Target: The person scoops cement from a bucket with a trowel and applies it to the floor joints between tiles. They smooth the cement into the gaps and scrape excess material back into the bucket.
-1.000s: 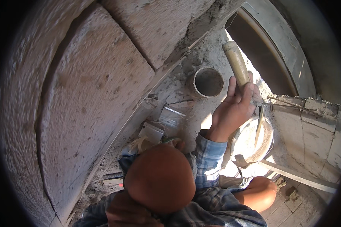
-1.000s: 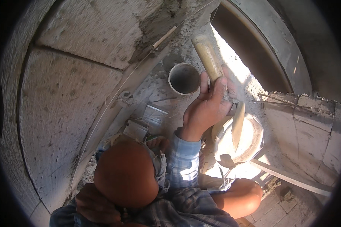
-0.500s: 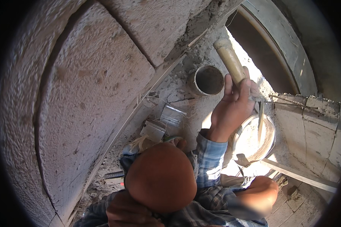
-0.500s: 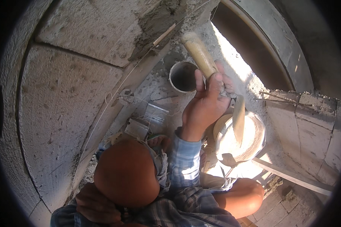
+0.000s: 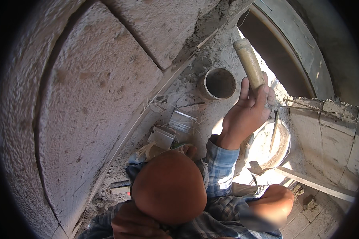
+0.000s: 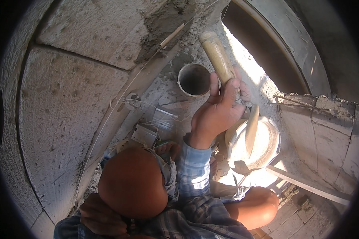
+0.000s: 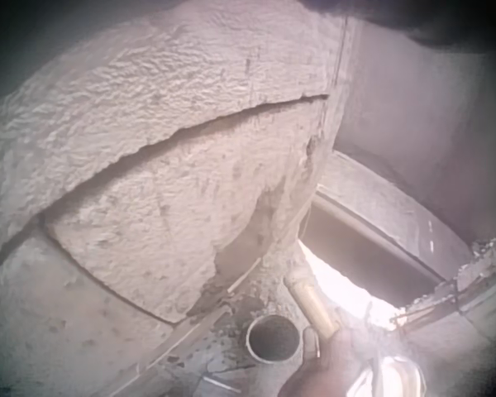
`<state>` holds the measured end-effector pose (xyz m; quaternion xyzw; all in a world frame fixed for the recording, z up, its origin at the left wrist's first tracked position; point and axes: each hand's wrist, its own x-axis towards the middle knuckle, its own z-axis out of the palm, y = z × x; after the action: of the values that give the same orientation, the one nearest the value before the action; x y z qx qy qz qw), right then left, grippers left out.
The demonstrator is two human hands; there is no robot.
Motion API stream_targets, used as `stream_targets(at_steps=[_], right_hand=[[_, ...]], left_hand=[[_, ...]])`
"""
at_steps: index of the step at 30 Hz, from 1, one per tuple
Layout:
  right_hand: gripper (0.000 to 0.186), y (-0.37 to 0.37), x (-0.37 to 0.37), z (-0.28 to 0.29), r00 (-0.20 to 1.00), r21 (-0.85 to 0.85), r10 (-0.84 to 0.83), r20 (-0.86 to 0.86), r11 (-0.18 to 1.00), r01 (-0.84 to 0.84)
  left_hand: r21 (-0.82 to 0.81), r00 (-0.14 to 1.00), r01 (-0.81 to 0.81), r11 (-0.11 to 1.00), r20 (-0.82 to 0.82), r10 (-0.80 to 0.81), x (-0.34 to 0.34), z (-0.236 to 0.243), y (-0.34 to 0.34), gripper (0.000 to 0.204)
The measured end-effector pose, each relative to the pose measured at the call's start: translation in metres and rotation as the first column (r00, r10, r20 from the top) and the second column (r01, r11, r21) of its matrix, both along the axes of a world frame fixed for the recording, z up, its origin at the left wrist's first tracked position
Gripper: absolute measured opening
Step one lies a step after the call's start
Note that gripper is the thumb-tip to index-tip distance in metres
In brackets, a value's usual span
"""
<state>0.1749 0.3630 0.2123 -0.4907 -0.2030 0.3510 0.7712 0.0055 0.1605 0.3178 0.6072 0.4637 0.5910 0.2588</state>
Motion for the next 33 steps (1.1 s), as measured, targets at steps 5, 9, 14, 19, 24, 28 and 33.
stream_targets(at_steps=[5, 9, 14, 19, 24, 28, 33], right_hand=[[0.032, 0.005, -0.015, -0.010, 0.988, 0.008, 0.154, 0.002, 0.988, -0.154], [0.030, 0.005, -0.005, -0.008, 0.994, -0.017, 0.103, 0.026, 0.995, -0.103], [0.030, 0.005, 0.008, -0.013, 0.998, -0.051, 0.070, 0.003, 0.996, -0.069], [0.027, 0.009, 0.013, -0.010, 0.991, 0.111, -0.113, -0.067, 0.987, 0.120], [0.034, 0.010, -0.011, -0.020, 0.992, -0.004, 0.121, -0.041, 0.993, -0.121], [0.038, 0.010, -0.002, -0.016, 0.999, 0.040, 0.036, -0.021, 0.999, -0.035], [0.030, 0.012, -0.012, -0.016, 0.997, 0.036, 0.060, -0.049, 0.998, -0.058]], left_hand=[[0.027, 1.000, -0.001, 1.000, 0.017, 0.000, 0.004, -0.001, 0.006, 0.016], [0.037, 0.999, 0.020, 0.999, 0.032, -0.021, 0.001, -0.008, -0.002, 0.018], [0.061, 0.982, -0.190, 0.980, 0.005, 0.190, 0.013, -0.002, 0.001, 0.022], [0.104, 0.986, -0.164, 0.981, -0.012, 0.166, 0.010, -0.008, 0.000, 0.022], [0.093, 0.988, -0.142, 0.985, -0.050, 0.147, 0.012, -0.005, 0.004, 0.021], [0.121, 0.974, -0.228, 0.966, 0.015, 0.228, 0.013, -0.010, 0.006, 0.020], [0.171, 0.998, -0.054, 0.984, -0.021, 0.058, 0.002, -0.016, 0.002, 0.021]])
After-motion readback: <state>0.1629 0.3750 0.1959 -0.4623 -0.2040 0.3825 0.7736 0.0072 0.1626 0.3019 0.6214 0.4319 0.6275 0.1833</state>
